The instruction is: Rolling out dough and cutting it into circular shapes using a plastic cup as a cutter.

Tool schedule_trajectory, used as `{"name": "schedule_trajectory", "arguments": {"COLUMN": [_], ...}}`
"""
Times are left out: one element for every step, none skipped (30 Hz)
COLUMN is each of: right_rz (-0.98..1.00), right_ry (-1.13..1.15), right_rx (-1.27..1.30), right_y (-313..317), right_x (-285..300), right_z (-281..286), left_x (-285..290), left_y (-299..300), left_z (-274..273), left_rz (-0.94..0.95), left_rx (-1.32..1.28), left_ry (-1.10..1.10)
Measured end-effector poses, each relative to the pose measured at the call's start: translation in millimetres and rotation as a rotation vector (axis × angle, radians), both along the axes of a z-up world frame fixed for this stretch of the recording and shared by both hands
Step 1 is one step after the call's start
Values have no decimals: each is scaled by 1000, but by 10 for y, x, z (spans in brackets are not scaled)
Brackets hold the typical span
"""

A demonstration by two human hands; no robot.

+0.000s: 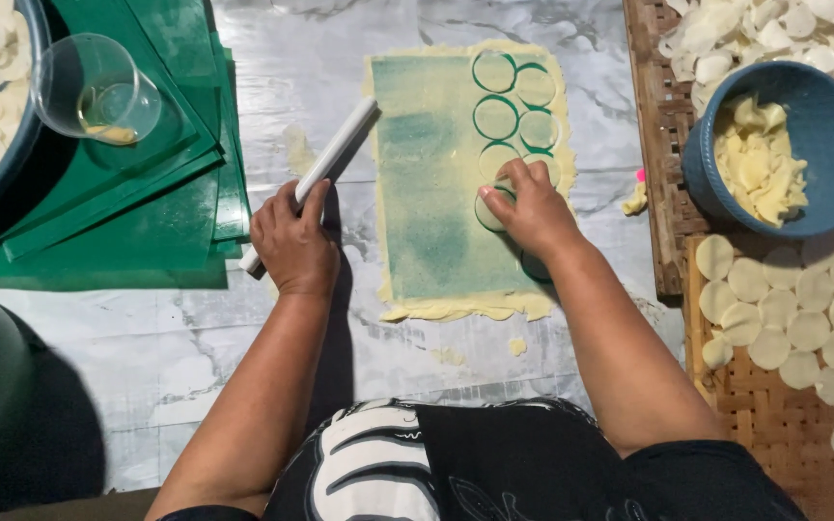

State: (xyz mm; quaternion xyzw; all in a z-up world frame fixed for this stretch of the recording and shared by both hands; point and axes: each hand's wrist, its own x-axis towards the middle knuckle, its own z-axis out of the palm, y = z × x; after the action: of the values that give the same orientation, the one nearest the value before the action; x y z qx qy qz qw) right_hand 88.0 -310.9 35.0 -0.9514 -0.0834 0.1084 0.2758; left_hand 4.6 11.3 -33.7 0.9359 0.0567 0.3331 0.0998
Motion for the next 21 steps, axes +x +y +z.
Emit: {"name": "schedule_trajectory", "arguments": {"right_rz": [-8, -22, -36, -36, -7, 18, 13, -3, -20, -21, -18, -15, -17, -29, -41, -45, -50, -51, -50, -31, -12], "right_ry": [5, -53, -110, -105, -147, -194, -193, -161, -129, -127, -126, -126, -125, -97, -69, -70, -19, 32, 30, 76, 121], "right_rx": [-4, 91, 185, 184, 174, 163, 159, 174, 190, 191, 188, 184, 185, 164, 142, 143, 67, -9, -7, -76, -145], "right_y": [-114, -176, -236, -293, -355, -435, -432, -402, -372, -380, -388, -397, -343, -284, -225, -191, -154, -107, -85, -62, -38], "right_x": [-100, -152, -204, -303, -400, -492, -611, -698, -787, -798, -808, -809, -827, -840, -853, -833, -812, -775, -735, -710, -686], "right_z": [48, 96, 144, 114, 85, 68, 82, 94, 105, 23, -62, -144, -101, -57, -12, -18, -22, -25, 4, 29, 53], "left_x": [-11, -13, -15, -16, -14, 16, -3, -2, -2, -9, -14, -5, -8, -7, -4, -9, -13, -17, 4, 3, 2], "left_y": [-34, -21, -6, 6, 13, 2, -20, -13, -7, -5, -4, -3, -2, 5, 12, 8, 7, 17, 16, 16, 17], "left_z": [-19, -26, -32, -40, -50, -57, -54, -38, -22, -18, -17, -12, -28, -39, -49, -59, -69, -78, -81, -87, -95], "left_rz": [-8, -3, 3, 3, 0, -8, -13, -16, -19, -20, -19, -18, -20, -24, -27, -31, -33, -31, -30, -22, -15], "left_rx": [-4, -4, -3, -5, -2, -1, -5, -3, 0, 1, 3, 5, 7, 7, 7, 8, -1, -9, -8, 2, 12], "left_ry": [5, 4, 3, 8, -3, -18, -17, -24, -32, -30, -29, -30, -30, -34, -39, -40, -39, -40, -42, -37, -31]}}
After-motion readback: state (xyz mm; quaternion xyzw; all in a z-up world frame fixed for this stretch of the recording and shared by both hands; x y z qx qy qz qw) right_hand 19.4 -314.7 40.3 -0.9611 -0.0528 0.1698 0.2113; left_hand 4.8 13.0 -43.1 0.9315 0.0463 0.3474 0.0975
